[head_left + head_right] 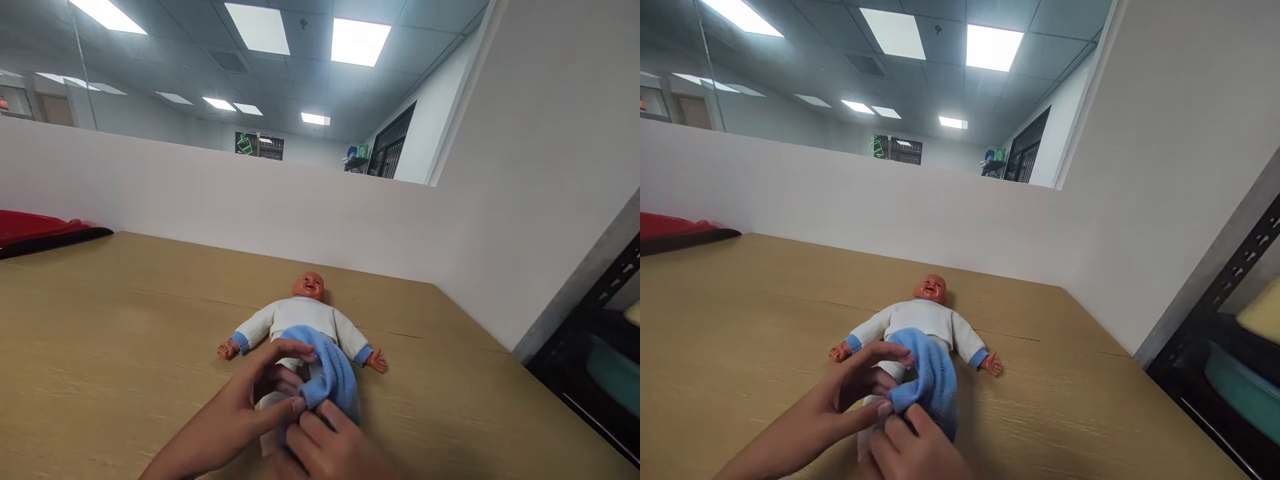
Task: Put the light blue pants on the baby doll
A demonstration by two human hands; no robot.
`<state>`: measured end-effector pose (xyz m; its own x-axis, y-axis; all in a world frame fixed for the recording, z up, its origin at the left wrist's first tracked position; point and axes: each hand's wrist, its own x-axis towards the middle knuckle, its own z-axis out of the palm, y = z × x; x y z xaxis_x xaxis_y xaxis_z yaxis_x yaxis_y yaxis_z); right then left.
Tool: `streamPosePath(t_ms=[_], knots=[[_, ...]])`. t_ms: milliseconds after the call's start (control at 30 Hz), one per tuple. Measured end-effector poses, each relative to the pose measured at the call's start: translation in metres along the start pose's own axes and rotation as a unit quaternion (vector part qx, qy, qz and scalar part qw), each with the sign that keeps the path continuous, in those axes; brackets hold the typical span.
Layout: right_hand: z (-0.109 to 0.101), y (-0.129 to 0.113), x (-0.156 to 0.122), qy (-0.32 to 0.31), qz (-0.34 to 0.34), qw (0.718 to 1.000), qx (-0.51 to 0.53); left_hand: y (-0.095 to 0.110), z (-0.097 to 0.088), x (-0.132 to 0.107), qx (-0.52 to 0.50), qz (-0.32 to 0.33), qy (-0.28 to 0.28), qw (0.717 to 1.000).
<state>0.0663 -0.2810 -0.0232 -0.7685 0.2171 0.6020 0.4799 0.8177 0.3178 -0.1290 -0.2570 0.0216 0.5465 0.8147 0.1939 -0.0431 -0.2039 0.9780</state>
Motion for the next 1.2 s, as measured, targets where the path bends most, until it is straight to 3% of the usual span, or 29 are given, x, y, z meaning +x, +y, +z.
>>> streamPosePath(t_ms=[67,167,267,333,433,500,567,667,767,833,867,933,1000,1100,1167,1200], knots=[[-0.015,0.014,0.006,-0.018,0.021,1.000,-0.006,-0.004,0.001,-0.012,0.013,0.009,0.035,0.999],[-0.039,0.028,0.010,-0.040,0.144,0.985,0.091,-0.013,0.003,-0.027,0.027,0.060,0.156,0.986],[-0.054,0.035,0.014,0.050,0.284,0.937,0.196,-0.013,0.007,-0.032,0.012,0.118,0.276,0.954],[-0.058,0.038,0.020,0.116,0.373,0.889,0.237,-0.010,0.011,-0.031,0.017,0.135,0.320,0.937],[-0.061,0.038,0.033,0.182,0.493,0.789,0.318,-0.006,0.014,-0.030,0.076,0.164,0.330,0.926],[-0.066,0.038,0.040,0.222,0.531,0.722,0.383,-0.006,0.011,-0.029,0.121,0.197,0.319,0.919],[-0.073,0.037,0.043,0.238,0.538,0.689,0.423,-0.004,0.006,-0.026,0.130,0.223,0.300,0.918],[-0.082,0.039,0.037,0.249,0.545,0.662,0.451,0.001,-0.002,-0.017,0.093,0.244,0.274,0.926],[-0.084,0.046,0.025,0.258,0.577,0.594,0.497,0.012,-0.005,-0.006,0.066,0.261,0.273,0.923],[-0.081,0.053,0.016,0.232,0.603,0.563,0.515,0.020,-0.004,0.001,0.045,0.266,0.291,0.918],[-0.080,0.056,0.012,0.218,0.608,0.562,0.517,0.024,-0.003,0.004,0.034,0.263,0.302,0.916],[-0.076,0.059,0.006,0.201,0.594,0.590,0.508,0.030,-0.003,0.010,0.019,0.246,0.312,0.917],[-0.075,0.056,0.002,0.211,0.563,0.654,0.458,0.036,-0.005,0.014,0.010,0.230,0.295,0.928],[-0.080,0.044,0.002,0.206,0.511,0.777,0.304,0.044,-0.008,0.019,-0.008,0.190,0.222,0.956],[-0.087,0.033,0.007,0.150,0.450,0.848,0.237,0.052,-0.007,0.021,-0.017,0.145,0.162,0.976],[-0.091,0.029,0.012,0.108,0.420,0.870,0.234,0.058,-0.006,0.022,-0.013,0.123,0.135,0.983]])
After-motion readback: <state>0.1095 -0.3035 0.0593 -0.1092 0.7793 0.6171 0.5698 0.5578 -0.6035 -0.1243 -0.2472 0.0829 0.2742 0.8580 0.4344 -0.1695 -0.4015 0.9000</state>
